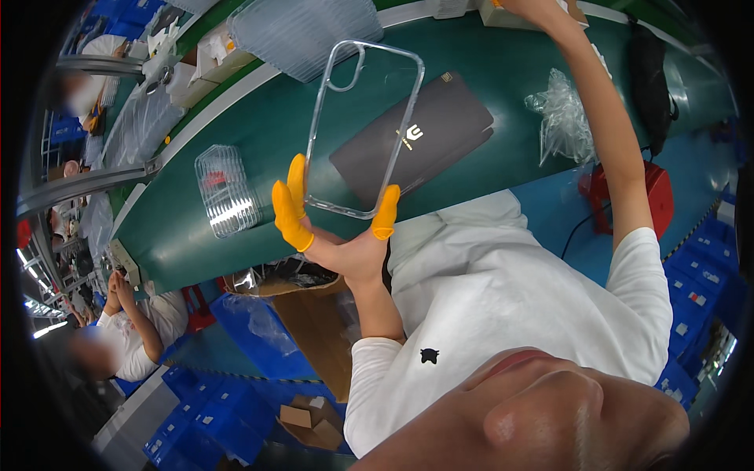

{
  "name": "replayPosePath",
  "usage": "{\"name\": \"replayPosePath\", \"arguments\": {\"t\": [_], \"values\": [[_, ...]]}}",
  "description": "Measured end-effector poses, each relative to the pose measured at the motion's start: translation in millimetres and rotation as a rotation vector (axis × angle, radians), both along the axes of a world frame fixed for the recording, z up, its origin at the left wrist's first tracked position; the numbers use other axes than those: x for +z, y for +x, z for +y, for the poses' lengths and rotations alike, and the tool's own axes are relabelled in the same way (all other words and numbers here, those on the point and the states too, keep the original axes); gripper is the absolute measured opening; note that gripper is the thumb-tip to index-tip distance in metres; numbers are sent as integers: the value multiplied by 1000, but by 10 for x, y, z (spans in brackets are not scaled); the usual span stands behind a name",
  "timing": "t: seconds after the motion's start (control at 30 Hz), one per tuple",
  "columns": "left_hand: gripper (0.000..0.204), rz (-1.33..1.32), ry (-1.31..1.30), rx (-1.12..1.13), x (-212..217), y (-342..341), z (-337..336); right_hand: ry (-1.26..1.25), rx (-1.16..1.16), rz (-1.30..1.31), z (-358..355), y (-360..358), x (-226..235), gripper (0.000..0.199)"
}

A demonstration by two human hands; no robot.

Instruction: Applying glue or sealant and cleaning clear plastic phone cases at a factory assembly line.

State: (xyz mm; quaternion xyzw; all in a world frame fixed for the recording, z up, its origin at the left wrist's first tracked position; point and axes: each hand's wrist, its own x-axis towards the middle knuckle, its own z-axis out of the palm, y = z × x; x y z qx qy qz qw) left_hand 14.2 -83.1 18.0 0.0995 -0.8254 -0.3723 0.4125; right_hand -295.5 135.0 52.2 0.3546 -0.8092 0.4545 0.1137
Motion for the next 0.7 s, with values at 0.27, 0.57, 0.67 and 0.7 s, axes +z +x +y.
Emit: {"name": "replayPosePath", "arguments": {"t": [0.27, 0.57, 0.67, 0.7], "values": [[98, 50, 89, -158, 60, -117, 214, 402, -185, 363, -123, 221, 73, 22], [94, 86, 139, -219, 13, -80, 341, 381, -99, 490, -36, -107, -167, 21], [103, 37, 87, -267, 56, -88, 309, 154, -147, 206, 120, -36, -109, 21], [112, -31, 20, -280, 69, -49, 287, -136, -115, -181, 83, 220, -2, 20]]}}
